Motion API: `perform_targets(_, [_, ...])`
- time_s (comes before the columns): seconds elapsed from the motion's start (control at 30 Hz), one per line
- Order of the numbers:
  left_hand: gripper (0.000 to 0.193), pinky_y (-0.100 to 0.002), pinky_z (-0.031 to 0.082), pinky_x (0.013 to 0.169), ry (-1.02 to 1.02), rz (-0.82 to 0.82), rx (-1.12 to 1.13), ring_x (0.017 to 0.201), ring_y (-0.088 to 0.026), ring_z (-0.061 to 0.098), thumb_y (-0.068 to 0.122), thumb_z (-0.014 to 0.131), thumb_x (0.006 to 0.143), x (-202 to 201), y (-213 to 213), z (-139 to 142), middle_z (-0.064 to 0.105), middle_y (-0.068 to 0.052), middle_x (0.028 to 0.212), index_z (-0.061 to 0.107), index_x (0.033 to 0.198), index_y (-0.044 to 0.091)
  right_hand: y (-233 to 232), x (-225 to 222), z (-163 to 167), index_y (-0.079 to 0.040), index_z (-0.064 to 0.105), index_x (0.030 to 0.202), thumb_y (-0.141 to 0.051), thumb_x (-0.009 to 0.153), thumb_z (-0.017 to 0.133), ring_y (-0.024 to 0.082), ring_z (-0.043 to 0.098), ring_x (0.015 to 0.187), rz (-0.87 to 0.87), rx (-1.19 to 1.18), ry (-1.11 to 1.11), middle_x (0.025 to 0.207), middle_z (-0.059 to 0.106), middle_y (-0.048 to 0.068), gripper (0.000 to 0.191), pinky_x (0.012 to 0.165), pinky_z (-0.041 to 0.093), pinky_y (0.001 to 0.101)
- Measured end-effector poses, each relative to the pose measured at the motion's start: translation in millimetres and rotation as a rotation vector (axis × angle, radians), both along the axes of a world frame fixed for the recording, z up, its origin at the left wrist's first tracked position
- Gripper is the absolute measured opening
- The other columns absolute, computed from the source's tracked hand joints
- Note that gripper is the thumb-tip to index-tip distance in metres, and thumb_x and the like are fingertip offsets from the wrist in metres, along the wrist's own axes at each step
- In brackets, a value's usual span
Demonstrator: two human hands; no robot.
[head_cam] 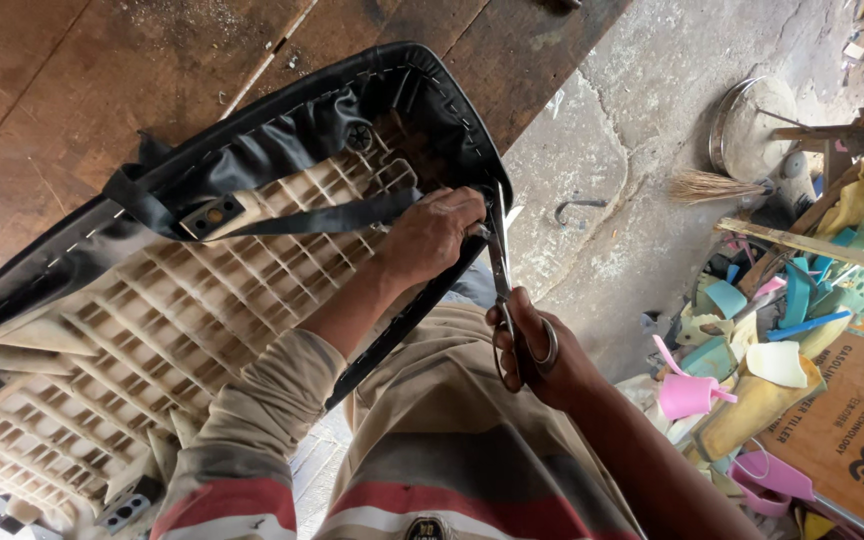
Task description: The person staples a black fabric cover onto the underside of a plastic chair base using a pneumatic staple gun, then trims the excess fabric with scissors. The person works methodically around the perimeter of the chair base.
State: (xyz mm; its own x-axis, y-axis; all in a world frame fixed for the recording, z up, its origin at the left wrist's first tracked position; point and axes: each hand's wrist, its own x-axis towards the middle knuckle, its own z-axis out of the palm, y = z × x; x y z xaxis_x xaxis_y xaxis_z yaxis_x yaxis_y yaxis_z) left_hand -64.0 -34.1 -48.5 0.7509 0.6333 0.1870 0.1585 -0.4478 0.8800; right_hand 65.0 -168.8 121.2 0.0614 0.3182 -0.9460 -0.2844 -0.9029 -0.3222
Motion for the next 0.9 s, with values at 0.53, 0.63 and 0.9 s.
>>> perform_targets(0.53, [0.019, -0.042, 0.057, 0.092, -0.231, 0.242, -0.096, 0.114, -0.034, 0.068, -0.002, 0.066, 0.09, -6, -16, 55, 0.072, -0.008, 0.113, 0.062, 0.107, 0.006, 25, 42, 2, 0.003, 0.065, 0.104, -0.075, 0.088, 0.048, 0.01, 0.045, 0.044, 0.373, 0.109, -0.146, 0.056, 0.049, 0.001, 0.082, 0.042, 0.036, 0.0279])
perform_targets(0.63, [0.016, -0.044, 0.056, 0.084, -0.239, 0.267, -0.188, 0.105, -0.033, 0.069, -0.002, 0.066, 0.092, -5, -21, 62, 0.07, -0.009, 0.103, 0.06, 0.106, 0.005, 34, 50, -8, 0.004, 0.065, 0.102, -0.072, 0.089, 0.051, 0.01, 0.045, 0.044, 0.417, 0.103, -0.153, 0.057, 0.049, 0.002, 0.078, 0.041, 0.036, 0.028])
perform_targets(0.9, [0.01, -0.041, 0.051, 0.068, -0.12, 0.44, -0.417, 0.083, -0.028, 0.069, -0.002, 0.061, 0.096, -3, -39, 86, 0.065, -0.011, 0.09, 0.06, 0.103, 0.004, 57, 69, -12, 0.003, 0.065, 0.101, -0.073, 0.09, 0.049, 0.01, 0.044, 0.044, 0.54, 0.161, -0.099, 0.057, 0.049, 0.0, 0.079, 0.041, 0.035, 0.0283])
